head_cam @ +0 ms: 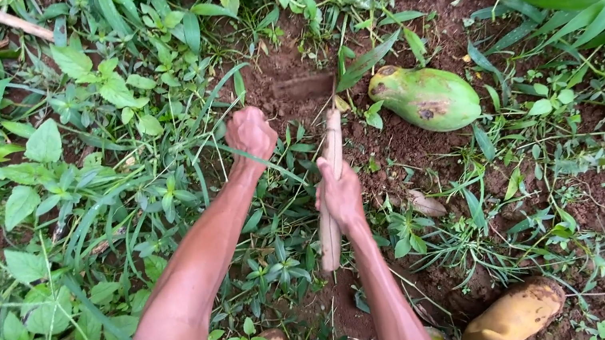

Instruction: The person uses a small hand hoe to dig and loosen soil in a garden area. They repeatedly strike the ground, clear away grass and weeds, and occasionally reposition a green papaya lying nearby to continue working the soil.

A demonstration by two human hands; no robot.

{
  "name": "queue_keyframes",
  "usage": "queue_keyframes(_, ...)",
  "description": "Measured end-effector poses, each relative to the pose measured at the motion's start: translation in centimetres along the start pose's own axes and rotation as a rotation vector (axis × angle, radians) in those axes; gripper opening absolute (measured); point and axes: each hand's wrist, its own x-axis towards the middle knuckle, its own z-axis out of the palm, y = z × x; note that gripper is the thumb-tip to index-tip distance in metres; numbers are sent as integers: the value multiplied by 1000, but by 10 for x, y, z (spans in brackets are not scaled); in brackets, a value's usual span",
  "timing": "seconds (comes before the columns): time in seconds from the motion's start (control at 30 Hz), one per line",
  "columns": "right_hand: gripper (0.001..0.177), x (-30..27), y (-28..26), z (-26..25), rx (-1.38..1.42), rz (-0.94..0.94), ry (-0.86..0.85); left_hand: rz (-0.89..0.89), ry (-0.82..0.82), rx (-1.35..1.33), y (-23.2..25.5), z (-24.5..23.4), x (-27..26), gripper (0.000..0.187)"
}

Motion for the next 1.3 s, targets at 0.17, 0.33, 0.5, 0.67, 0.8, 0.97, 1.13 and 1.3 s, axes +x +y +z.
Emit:
queue_keyframes(0.17, 31, -24, -52, -6, 46, -120, 86, -163, -550, 174, 23, -10, -14, 16)
queue_keyframes(0.33, 36, -13, -12, -26, -71, -120, 97, 0, -905, 212, 60, -37, -13, 13)
queue_keyframes(0.5, 38, -42, 37, -36, -98, -53, 77, -55, -860, 259, 88, -64, 9, 14)
queue_keyframes(0.67, 35, -67, 81, -57, 30, 69, 16, 34, -406, 27, 96, -57, 17, 20)
queue_keyframes(0.8, 35, -86, 93, -82, -194, 125, -75, 100, -410, 21, 107, -43, 4, 18)
queue_keyframes(0.97, 35, -99, 64, -102, -375, 74, -76, 244, -399, 32, 112, -33, -5, 23)
queue_keyframes(1.13, 34, -103, 23, -107, -280, 31, 127, 162, -367, -49, 134, -30, -1, 25)
queue_keyframes(1.3, 30, -96, 10, -122, -58, -26, 275, 50, -317, -161, 184, -36, 5, 25)
